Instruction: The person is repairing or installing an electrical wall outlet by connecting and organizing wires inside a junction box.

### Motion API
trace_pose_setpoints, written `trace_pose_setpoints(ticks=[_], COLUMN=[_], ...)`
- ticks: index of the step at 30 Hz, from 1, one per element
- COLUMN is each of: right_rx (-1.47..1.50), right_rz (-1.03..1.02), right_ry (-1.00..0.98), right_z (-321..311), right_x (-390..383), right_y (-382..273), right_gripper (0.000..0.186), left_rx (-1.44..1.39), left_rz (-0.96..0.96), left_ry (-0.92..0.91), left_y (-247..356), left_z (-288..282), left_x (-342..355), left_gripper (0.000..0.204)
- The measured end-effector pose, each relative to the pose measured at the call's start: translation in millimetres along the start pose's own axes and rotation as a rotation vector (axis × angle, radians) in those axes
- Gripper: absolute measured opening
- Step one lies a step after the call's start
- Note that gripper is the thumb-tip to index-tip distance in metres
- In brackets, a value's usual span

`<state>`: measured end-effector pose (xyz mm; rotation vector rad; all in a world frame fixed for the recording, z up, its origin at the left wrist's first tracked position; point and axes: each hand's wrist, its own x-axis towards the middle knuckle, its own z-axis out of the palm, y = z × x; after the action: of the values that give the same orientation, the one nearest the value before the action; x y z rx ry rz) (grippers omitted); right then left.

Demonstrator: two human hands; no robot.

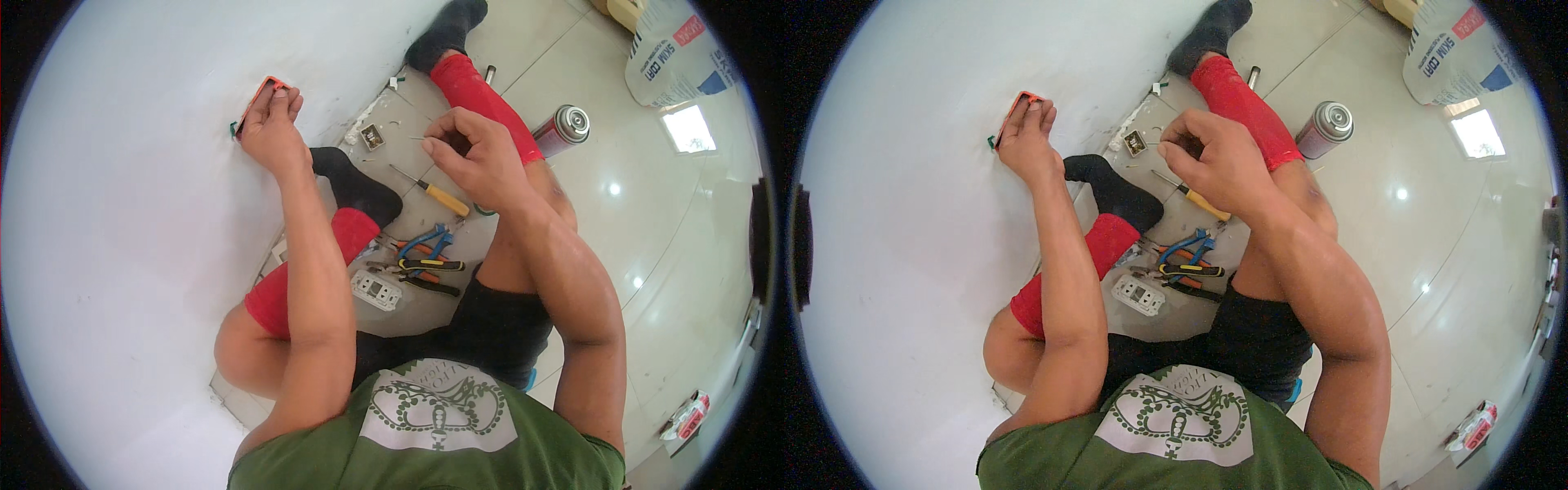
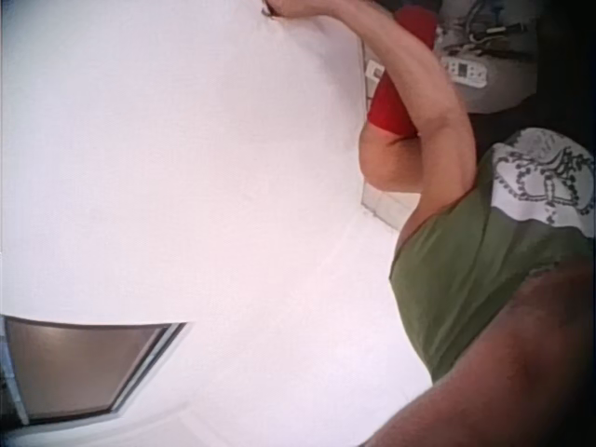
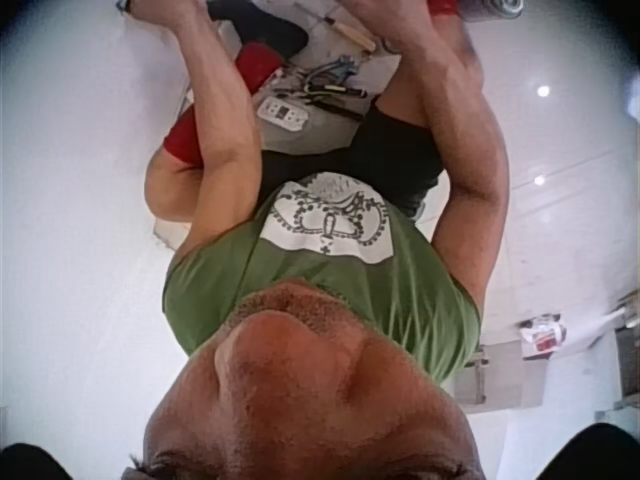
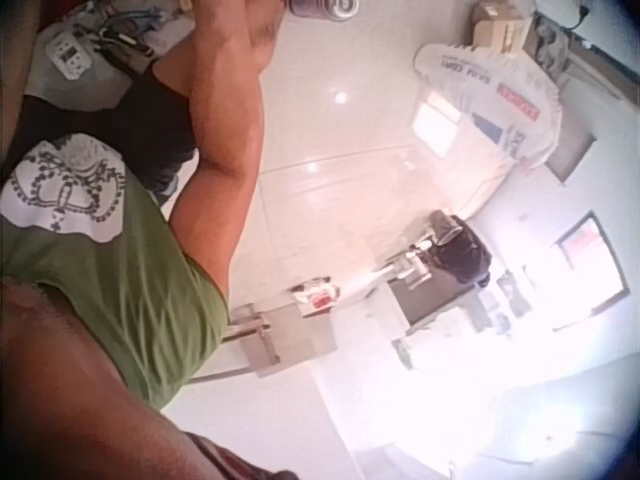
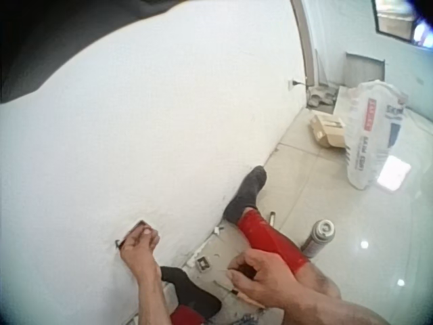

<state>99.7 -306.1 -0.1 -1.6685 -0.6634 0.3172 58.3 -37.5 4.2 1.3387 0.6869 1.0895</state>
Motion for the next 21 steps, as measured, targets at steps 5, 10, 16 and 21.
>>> trace_pose_setpoints(ticks=[5, 10, 16, 21], right_rx=[-0.006, -0.007, 0.048, -0.007], right_rz=[0.032, 0.034, 0.053, 0.023], right_ry=[-0.005, 0.005, -0.005, 0.017], right_z=[2.7, 1.7, 0.1, -1.3], right_x=[1.0, -1.0, -1.9, -2.2], right_y=[1.7, 5.7, 9.4, 6.0], right_gripper=[0.017, 0.017, 0.018, 0.02], left_rx=[-0.195, -0.47, -0.395, -0.409], left_rz=[-0.107, -0.208, -0.227, -0.287], left_ry=[0.067, 0.24, 0.409, 0.486], left_y=[2.3, 7.2, 12.7, 18.4], left_z=[5.8, 19.3, 36.3, 41.9], left_x=[-5.0, 3.0, 4.6, 7.4], left_gripper=[0.019, 0.008, 0.008, 0.008])
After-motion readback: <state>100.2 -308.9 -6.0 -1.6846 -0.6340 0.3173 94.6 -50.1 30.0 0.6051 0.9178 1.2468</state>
